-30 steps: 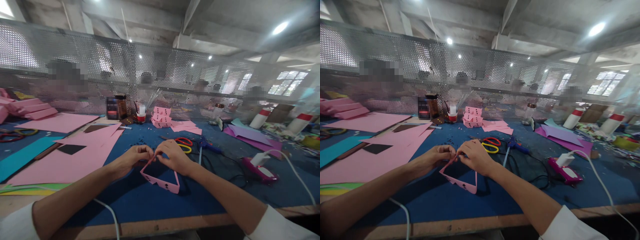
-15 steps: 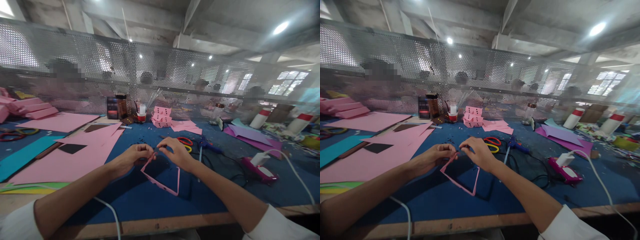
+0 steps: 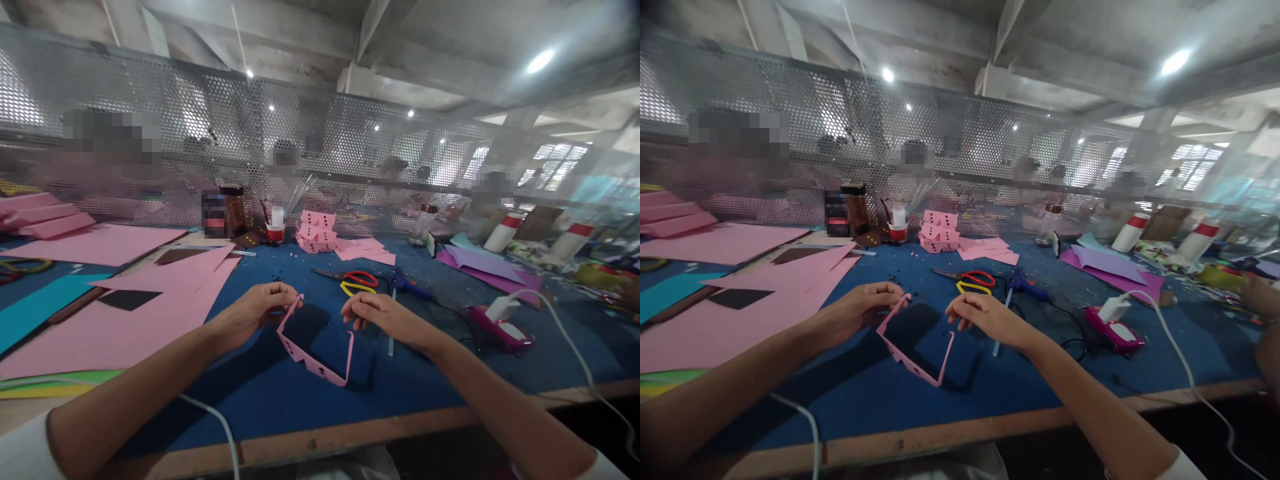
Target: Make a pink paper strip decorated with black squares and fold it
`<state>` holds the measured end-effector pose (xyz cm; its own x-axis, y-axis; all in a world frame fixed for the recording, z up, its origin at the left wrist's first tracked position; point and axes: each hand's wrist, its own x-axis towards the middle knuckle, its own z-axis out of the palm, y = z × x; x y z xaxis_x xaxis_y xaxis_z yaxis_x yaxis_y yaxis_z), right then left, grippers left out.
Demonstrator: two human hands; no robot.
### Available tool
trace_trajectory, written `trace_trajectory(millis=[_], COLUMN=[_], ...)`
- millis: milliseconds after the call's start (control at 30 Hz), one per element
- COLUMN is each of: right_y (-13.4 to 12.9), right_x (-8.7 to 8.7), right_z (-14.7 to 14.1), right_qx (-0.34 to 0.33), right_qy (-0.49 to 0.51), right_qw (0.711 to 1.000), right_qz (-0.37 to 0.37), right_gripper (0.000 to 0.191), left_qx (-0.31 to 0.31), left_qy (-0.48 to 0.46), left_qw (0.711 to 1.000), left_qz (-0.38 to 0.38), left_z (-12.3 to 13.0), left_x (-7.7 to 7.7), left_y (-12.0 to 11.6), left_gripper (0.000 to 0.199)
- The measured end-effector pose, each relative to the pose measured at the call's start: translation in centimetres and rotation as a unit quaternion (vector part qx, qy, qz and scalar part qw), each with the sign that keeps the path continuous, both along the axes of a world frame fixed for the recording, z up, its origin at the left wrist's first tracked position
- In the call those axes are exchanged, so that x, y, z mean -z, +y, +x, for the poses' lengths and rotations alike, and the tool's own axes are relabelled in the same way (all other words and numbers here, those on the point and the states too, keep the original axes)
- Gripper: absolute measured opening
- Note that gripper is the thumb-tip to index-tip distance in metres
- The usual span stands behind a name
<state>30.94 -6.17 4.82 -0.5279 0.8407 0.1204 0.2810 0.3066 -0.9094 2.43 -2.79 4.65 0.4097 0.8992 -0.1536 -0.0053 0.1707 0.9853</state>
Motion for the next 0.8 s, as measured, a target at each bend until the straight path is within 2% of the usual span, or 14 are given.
trace_trajectory(millis=[167,400,567,800], right_y=[-2.3,-2.5,-2.3,-2.2], right_x=[0.5,1.1,1.7,1.9], right_z=[0.0,-0.6,-0.8,-0.8], right_qx=[-0.010,-0.005,0.013,0.008], right_qy=[0.044,0.164,0.206,0.236], right_qw=[0.994,0.957,0.941,0.936], right_qz=[-0.102,-0.241,-0.270,-0.262], right_gripper=[0.034,0.025,0.027,0.019], left_qx=[0.002,-0.009,-0.007,-0.005], left_qy=[0.005,0.000,-0.002,-0.007], left_qw=[1.000,1.000,1.000,1.000], left_qz=[0.010,0.000,0.002,0.001], left_z=[-0.1,-0.2,-0.2,-0.3], left_x=[0.2,0.4,0.3,0.1], left_y=[0.2,0.3,0.3,0.2], left_gripper=[0.018,0.018,0.017,0.018])
